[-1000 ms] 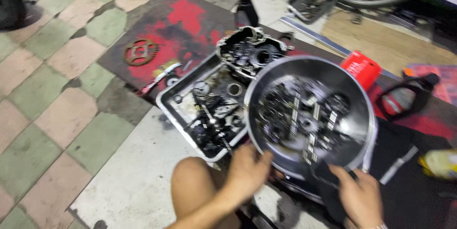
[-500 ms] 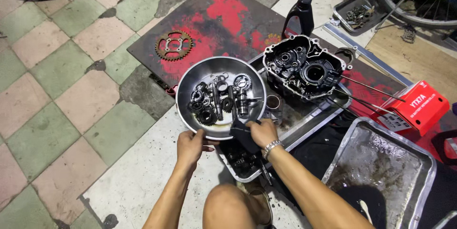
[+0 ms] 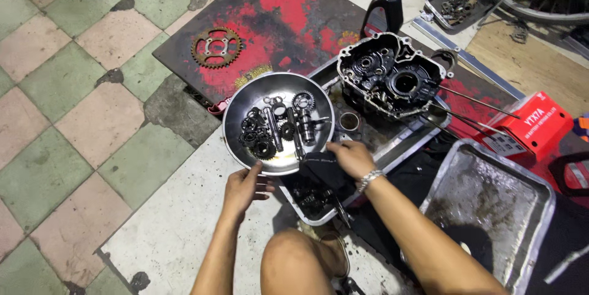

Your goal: The person scrubs small metal engine parts in a tray of dark liquid using a toothbrush, then wipes them with a cloth. They also handle a larger circular metal component, wiping it and placing it on a cloth.

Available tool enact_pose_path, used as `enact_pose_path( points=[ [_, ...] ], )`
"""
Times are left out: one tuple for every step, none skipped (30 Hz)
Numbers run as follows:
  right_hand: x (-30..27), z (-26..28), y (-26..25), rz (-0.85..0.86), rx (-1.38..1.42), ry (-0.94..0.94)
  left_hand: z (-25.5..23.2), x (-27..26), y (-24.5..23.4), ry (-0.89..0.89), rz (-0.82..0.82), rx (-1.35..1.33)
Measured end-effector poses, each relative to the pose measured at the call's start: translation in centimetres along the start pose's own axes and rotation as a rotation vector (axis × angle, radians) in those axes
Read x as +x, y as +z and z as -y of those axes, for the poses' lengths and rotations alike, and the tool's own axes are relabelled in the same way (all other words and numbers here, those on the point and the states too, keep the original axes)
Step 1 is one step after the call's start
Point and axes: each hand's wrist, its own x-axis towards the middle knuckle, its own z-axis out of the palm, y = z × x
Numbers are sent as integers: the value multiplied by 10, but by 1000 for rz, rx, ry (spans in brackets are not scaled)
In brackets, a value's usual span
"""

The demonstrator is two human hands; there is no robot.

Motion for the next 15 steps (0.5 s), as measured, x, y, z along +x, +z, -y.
enact_pose_path(
  points=[
    [-9, -1, -13, 17, 167, -49, -11, -7, 0, -67, -30, 141],
    [-22, -3, -26, 38, 205, -42, -24, -18, -3, -133, -61, 283],
    [-36, -3, -36, 59, 244, -36, -35, -31, -3, -197, -92, 427],
    [-54, -3, -51, 34, 375, 80, -44, -46, 3, -55, -50, 249],
    [-74, -1, -64, 22, 508, 196, -53, -64, 7, 86, -18, 72],
    [-97, -1, -74, 22, 641, 172, -64, -82, 10, 226, 15, -106],
    [-118, -1, -85, 16, 774, 135, -75, -98, 19, 212, 179, -317],
    [-135, 0, -94, 2, 822, 111, -83, -116, 31, 192, 345, -526],
    [-154, -2, -103, -20, 872, 88, -91, -131, 44, 158, 428, -598],
    [-171, -5, -112, -42, 923, 64, -96, -145, 59, 122, 511, -669],
    [-189, -8, -121, -84, 988, 10, -101, -156, 77, 79, 606, -733],
    [-207, -11, -130, -125, 1053, -45, -104, -166, 95, 84, 699, -767],
    [-227, -13, -138, -175, 1118, -94, -102, -179, 112, 75, 794, -801],
    [-249, -14, -146, -226, 1162, -145, -97, -192, 131, 63, 888, -836],
    [-271, -13, -149, -276, 1209, -199, -91, -203, 152, 73, 919, -811]
  ],
)
